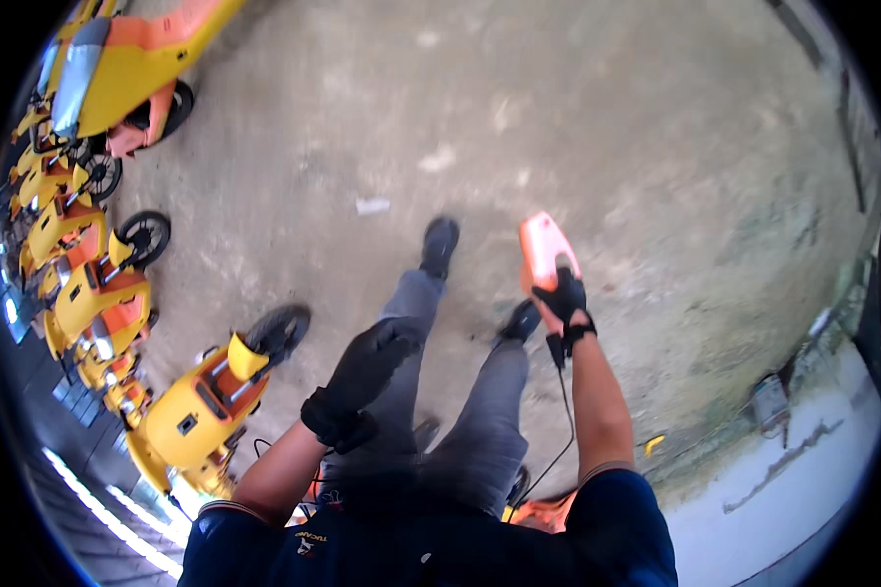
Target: The person walks through a warehouse filled with yellow electric scooters and picks up two orange plastic body panels. Sitting on the floor, they use a screwdriver to attach a white metal bracket to one of the panels, securing it with screws.
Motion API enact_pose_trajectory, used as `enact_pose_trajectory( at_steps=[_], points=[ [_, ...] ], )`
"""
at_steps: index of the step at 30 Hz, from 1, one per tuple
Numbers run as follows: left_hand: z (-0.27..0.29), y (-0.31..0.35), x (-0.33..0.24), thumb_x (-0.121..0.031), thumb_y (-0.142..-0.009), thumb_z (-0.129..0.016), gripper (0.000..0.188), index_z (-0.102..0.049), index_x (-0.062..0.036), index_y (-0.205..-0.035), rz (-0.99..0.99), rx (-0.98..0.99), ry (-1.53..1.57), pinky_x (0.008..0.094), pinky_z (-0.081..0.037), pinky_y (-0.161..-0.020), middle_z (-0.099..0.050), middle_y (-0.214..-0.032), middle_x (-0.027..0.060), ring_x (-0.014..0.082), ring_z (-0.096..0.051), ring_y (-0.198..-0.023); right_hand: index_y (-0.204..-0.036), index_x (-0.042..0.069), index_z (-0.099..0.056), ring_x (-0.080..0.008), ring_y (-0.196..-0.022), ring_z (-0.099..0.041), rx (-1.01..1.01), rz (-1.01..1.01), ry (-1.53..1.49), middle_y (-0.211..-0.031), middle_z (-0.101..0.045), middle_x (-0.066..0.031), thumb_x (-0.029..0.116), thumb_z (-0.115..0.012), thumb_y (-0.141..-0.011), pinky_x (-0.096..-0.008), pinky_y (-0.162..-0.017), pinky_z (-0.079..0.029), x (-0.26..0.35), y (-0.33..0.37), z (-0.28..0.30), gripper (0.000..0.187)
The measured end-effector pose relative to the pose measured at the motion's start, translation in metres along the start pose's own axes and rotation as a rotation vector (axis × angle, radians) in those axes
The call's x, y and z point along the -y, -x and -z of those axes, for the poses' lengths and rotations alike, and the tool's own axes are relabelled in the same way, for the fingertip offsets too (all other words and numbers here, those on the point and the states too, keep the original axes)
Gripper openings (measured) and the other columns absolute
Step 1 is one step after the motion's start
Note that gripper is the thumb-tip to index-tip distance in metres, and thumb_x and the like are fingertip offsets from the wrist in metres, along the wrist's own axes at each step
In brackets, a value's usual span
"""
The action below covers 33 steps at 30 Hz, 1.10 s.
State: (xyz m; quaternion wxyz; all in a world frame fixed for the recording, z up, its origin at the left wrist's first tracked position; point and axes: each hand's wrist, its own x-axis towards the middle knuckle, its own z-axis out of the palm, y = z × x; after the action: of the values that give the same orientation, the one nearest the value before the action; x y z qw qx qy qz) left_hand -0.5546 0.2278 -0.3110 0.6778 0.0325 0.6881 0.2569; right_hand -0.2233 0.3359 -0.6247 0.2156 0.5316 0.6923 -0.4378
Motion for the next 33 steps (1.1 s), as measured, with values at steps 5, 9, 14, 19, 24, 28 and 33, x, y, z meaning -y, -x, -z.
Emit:
enact_pose_trajectory(
  at_steps=[5, 9, 14, 19, 24, 28, 33],
  points=[
    [-0.007, 0.036, -0.145, -0.023, -0.095, -0.06, 0.026, -0.063, -0.004, -0.113, -0.323, 0.113, -0.179, 0.0329, -0.049, -0.071, -0.064, -0.088, 0.0091, 0.0182, -0.06, -0.08, -0.124, -0.007, -0.05, -0.0338, -0.105, -0.062, -0.239, 0.014, -0.358, -0.112, -0.063, -0.0221, 0.038, -0.082, -0.077, -0.0422, -0.091, -0.05, 0.072, 0.095, 0.23, 0.073],
    [-0.038, 0.016, -0.284, -0.035, -0.095, -0.062, 0.032, -0.061, -0.0054, -0.108, -0.567, 0.293, -0.223, 0.034, -0.047, -0.072, -0.061, -0.09, 0.0076, 0.0171, -0.057, -0.081, -0.116, -0.005, -0.052, -0.0235, -0.098, -0.061, -0.483, 0.14, -0.694, -0.107, -0.062, -0.016, 0.028, -0.077, -0.085, -0.0371, -0.085, -0.05, 0.171, 0.149, 0.4, 0.052],
    [-0.077, -0.036, -0.449, -0.047, -0.097, -0.058, 0.052, -0.058, -0.0001, -0.118, -0.678, 0.27, -0.403, 0.0345, -0.047, -0.088, -0.062, -0.11, 0.0113, 0.0197, -0.058, -0.1, -0.114, -0.001, -0.056, -0.0153, -0.094, -0.058, -0.418, 0.355, -0.943, -0.104, -0.062, -0.0088, 0.021, -0.068, -0.093, -0.0325, -0.083, -0.049, 0.296, 0.126, 0.59, 0.033],
    [-0.116, -0.065, -0.622, -0.041, -0.102, -0.053, 0.045, -0.062, 0.0011, -0.115, -0.493, 0.411, 0.206, 0.0305, -0.05, -0.087, -0.066, -0.108, 0.0062, 0.0153, -0.063, -0.096, -0.115, -0.002, -0.056, -0.0137, -0.096, -0.056, -0.38, 0.597, -0.796, -0.106, -0.062, -0.0079, 0.028, -0.064, -0.095, -0.0306, -0.088, -0.047, 0.354, 0.043, 0.749, 0.037],
    [-0.109, -0.054, -0.797, -0.026, -0.101, -0.059, 0.031, -0.061, -0.002, -0.12, -0.538, 0.548, 0.313, 0.0276, -0.052, -0.086, -0.066, -0.108, 0.006, 0.0126, -0.064, -0.097, -0.121, -0.003, -0.055, -0.0134, -0.099, -0.057, -0.215, 0.608, -0.999, -0.109, -0.063, -0.0082, 0.029, -0.061, -0.097, -0.0302, -0.089, -0.048, 0.422, -0.014, 0.905, 0.04],
    [-0.101, -0.096, -0.92, -0.017, -0.095, -0.068, 0.037, -0.057, -0.0017, -0.126, -0.525, 0.636, 0.457, 0.0299, -0.05, -0.093, -0.065, -0.115, 0.0067, 0.0137, -0.062, -0.105, -0.127, -0.004, -0.054, -0.0136, -0.103, -0.057, -0.222, 0.709, -0.948, -0.114, -0.063, -0.008, 0.029, -0.059, -0.099, -0.0294, -0.092, -0.047, 0.475, -0.095, 1.008, 0.043],
    [-0.071, -0.187, -1.104, -0.021, -0.095, -0.068, 0.037, -0.057, -0.0026, -0.126, -0.716, 0.527, 0.31, 0.0293, -0.048, -0.094, -0.064, -0.116, 0.0037, 0.0118, -0.06, -0.105, -0.12, -0.001, -0.06, -0.0131, -0.092, -0.061, -0.612, 0.707, -0.57, -0.105, -0.066, -0.0083, 0.027, -0.06, -0.099, -0.0289, -0.082, -0.05, 0.498, -0.257, 1.141, 0.036]
  ],
)
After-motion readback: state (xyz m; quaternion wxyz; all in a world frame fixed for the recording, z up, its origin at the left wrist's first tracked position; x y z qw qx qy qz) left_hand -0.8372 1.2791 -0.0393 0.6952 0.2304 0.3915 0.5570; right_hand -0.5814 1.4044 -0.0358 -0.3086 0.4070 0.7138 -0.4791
